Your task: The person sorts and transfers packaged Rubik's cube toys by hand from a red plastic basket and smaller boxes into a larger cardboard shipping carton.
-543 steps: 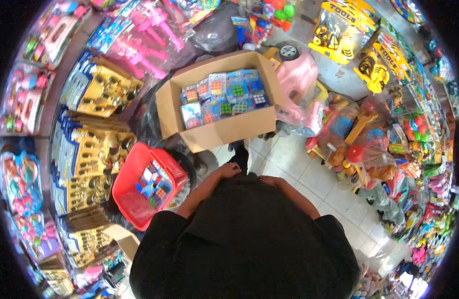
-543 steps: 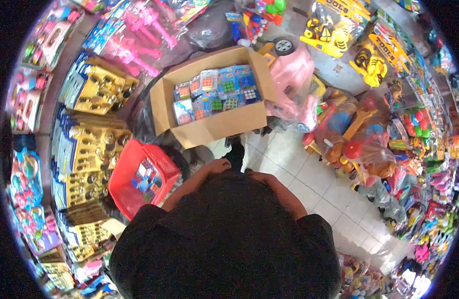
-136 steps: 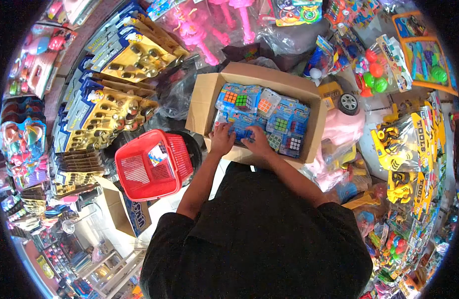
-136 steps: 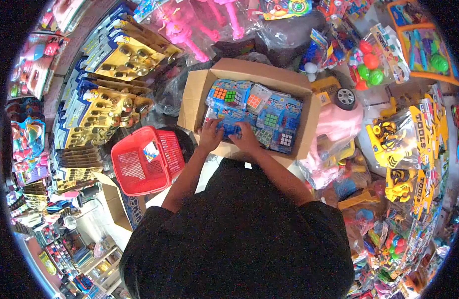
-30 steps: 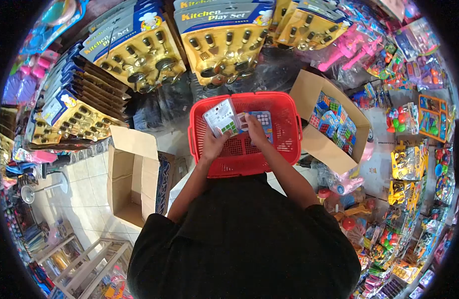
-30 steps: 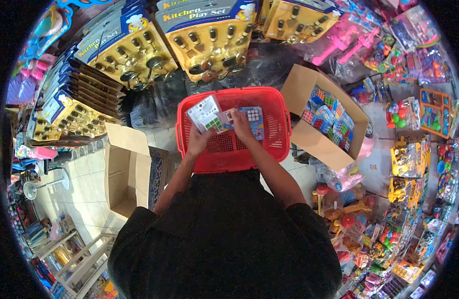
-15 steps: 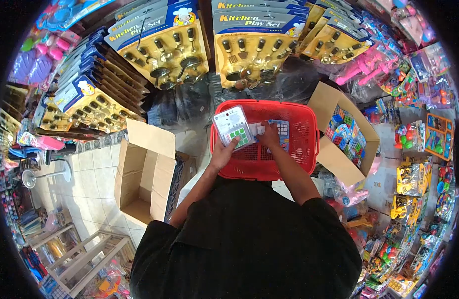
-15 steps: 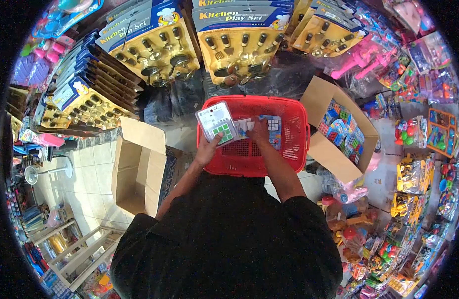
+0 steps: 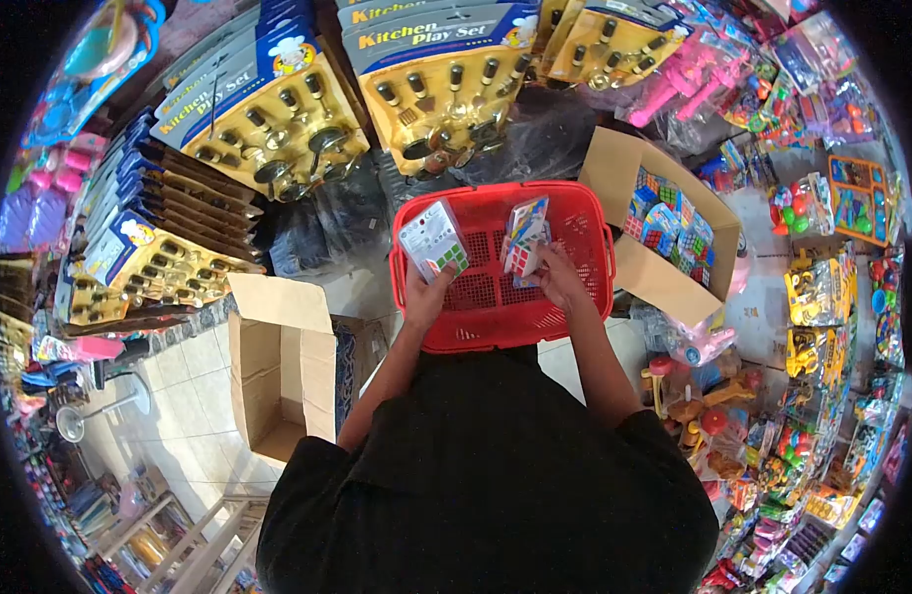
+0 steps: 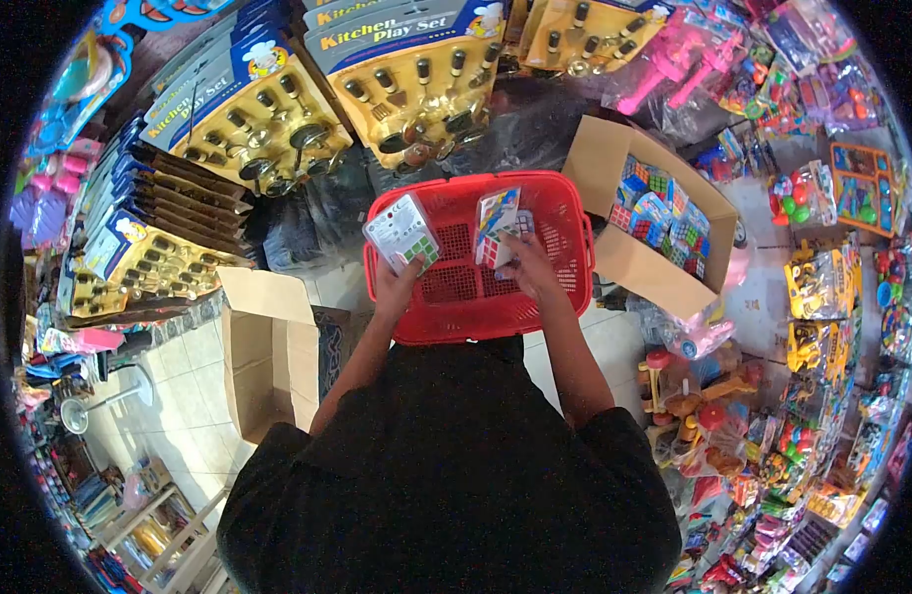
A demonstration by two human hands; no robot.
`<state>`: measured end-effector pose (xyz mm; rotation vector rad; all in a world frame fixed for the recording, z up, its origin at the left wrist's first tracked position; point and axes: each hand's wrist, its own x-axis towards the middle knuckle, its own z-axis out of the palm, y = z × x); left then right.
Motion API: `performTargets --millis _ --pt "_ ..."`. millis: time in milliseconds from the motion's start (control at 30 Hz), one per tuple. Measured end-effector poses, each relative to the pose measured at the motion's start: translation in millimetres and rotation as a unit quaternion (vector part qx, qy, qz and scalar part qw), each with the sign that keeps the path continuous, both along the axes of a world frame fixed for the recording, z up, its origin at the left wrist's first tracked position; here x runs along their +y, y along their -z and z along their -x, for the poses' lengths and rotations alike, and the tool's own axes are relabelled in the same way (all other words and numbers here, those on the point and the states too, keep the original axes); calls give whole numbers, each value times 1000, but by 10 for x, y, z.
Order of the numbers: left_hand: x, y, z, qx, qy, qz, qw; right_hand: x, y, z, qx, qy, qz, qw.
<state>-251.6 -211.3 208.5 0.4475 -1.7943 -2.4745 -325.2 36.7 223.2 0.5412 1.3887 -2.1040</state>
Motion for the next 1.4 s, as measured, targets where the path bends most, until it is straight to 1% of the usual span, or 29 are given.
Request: performTargets --millis 33,100,167,267,300,400,500,533,600,633,700,800,833,867,900,933,967,1000,1067,1100,1167,1200,1267,1300,1333,1400 --pt "40 -17 17 -6 13 9 1000 -3 -74 -22 7 -18 33 999" --pt "141 -53 57 -17 41 28 999 -38 -107 -82 6 -26 31 999" --pt "212 -92 56 -17 80 -4 997 -161 -187 -145 23 -18 18 999" --pt "309 -61 91 1 107 -28 994 -357 -476 -235 83 -47 -106 990" --pt "334 -34 100 10 109 -33 993 -372 -499 -240 76 -82 -129 985" --pt "350 -21 121 -11 126 -37 991 -350 -338 -243 138 -146 -193 960" --pt "349 23 115 -29 135 -87 987 -363 -618 -269 59 -123 -80 987" --pt "352 98 126 -24 127 -136 982 -338 -615 -247 71 -118 -72 988" --pt "350 274 130 -13 108 -233 966 -244 -589 -192 92 -110 -55 988" --pt "315 240 111 -44 120 -260 957 -169 -545 -133 75 -113 -59 989" --pt "299 223 84 -30 99 -294 950 4 -366 55 43 -121 -65 990" --pt "279 301 22 -17 93 -318 943 106 89 304 84 -126 -184 971" --pt "274 337 6 -10 95 -332 939 158 445 392 137 -156 -270 940" --pt "271 344 10 -1 97 -344 934 207 888 490 192 -184 -352 897" --pt "282 330 -4 5 91 -343 935 221 1130 531 243 -209 -429 844" --pt "304 320 -36 9 86 -342 936 176 1155 493 263 -217 -537 772" --pt "324 307 -55 14 80 -340 937 111 1185 448 281 -219 -635 686" --pt "340 292 -82 21 72 -342 937 71 1205 430 295 -216 -721 588" --pt "361 264 -152 37 54 -344 937 152 1305 516 214 -257 -665 668" --pt "373 231 -204 32 29 -313 949 168 1371 566 173 -279 -631 703" --pt "424 91 -334 16 -23 -250 968 135 1246 592 147 -275 -617 722" --pt "415 85 -402 28 -28 -253 967 126 1178 570 130 -274 -611 731" --pt "378 71 -551 47 -31 -263 963 84 1324 638 183 -256 -459 831" --pt "385 52 -645 43 -55 -245 967 107 1417 665 204 -241 -378 870" --pt "415 -57 -682 54 -68 -225 970 123 1411 615 249 -212 -385 863" --pt "417 -33 -775 39 -114 -238 964 78 1201 456 333 -150 -394 843"
